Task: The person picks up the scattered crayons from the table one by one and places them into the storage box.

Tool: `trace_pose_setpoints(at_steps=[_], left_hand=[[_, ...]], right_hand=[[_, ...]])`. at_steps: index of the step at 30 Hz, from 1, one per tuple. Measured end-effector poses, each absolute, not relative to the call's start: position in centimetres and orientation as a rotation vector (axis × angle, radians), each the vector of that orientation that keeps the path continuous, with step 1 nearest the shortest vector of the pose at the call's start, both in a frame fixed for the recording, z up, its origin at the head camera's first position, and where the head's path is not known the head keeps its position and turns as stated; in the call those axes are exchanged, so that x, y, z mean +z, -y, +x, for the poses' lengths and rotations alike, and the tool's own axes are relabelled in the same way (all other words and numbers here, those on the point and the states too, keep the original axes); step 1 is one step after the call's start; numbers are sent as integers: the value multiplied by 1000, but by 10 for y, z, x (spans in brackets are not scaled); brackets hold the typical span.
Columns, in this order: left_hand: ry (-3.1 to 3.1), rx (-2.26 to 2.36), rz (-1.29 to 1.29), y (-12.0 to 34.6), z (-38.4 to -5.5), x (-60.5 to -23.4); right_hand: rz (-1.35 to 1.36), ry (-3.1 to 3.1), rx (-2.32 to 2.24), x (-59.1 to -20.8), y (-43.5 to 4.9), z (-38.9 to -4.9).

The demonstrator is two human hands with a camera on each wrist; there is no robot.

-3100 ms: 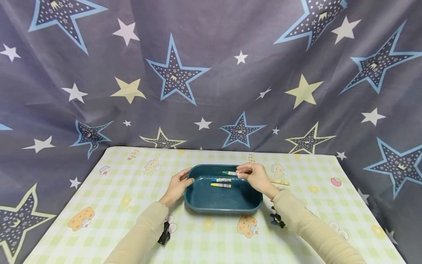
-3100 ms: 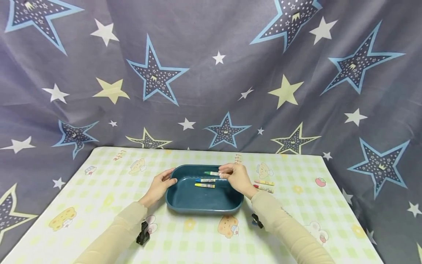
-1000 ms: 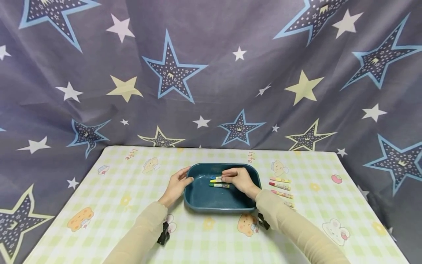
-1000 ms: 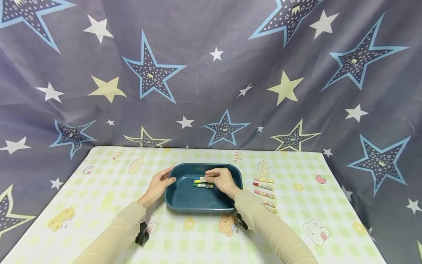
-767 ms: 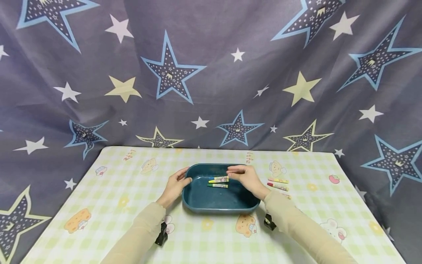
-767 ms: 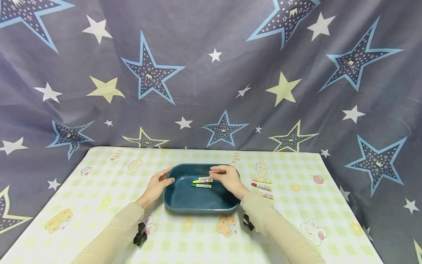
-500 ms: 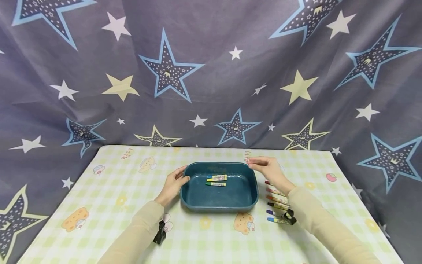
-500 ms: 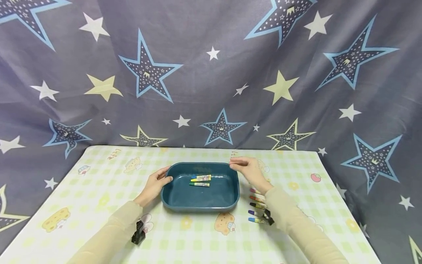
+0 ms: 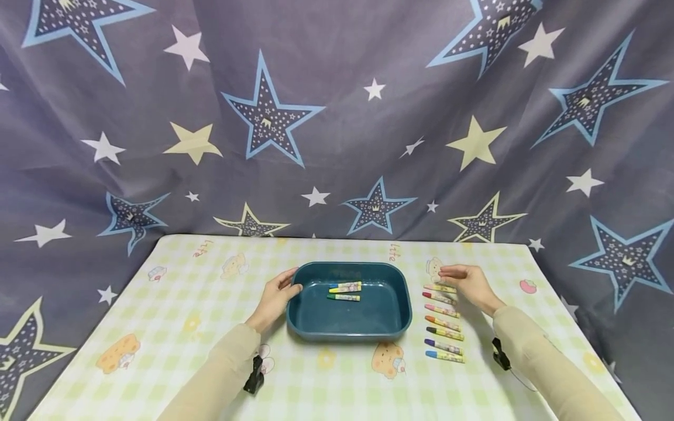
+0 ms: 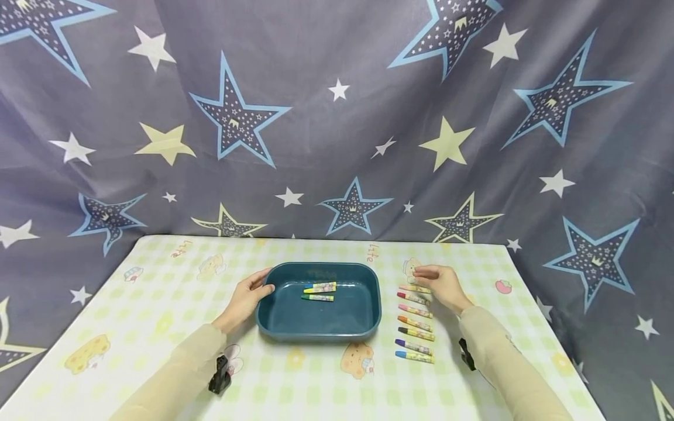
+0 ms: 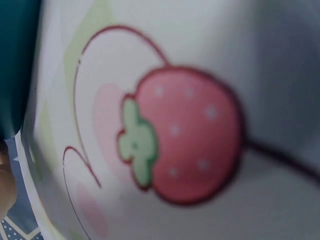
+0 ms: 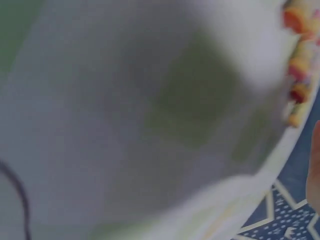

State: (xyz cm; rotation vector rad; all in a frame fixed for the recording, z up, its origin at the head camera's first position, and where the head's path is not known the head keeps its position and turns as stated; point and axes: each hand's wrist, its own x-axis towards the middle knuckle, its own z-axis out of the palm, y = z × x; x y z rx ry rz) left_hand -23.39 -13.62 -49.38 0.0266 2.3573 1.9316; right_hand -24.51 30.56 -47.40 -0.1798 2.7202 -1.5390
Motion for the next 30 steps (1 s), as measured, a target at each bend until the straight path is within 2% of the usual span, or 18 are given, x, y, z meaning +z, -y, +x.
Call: trace_pose_setpoints(at_steps=[7, 20, 30], left_hand=[[-2363, 1904, -1, 133, -232, -498], [-2352, 1931, -13, 136, -233, -495], [-2350, 1937, 18, 136, -237, -490]], right_hand=[[-138, -2705, -1412, -489, -320, -244], [-128, -2801, -1336, -501, -312, -249], [-159, -2833, -1355, -485, -311, -253]])
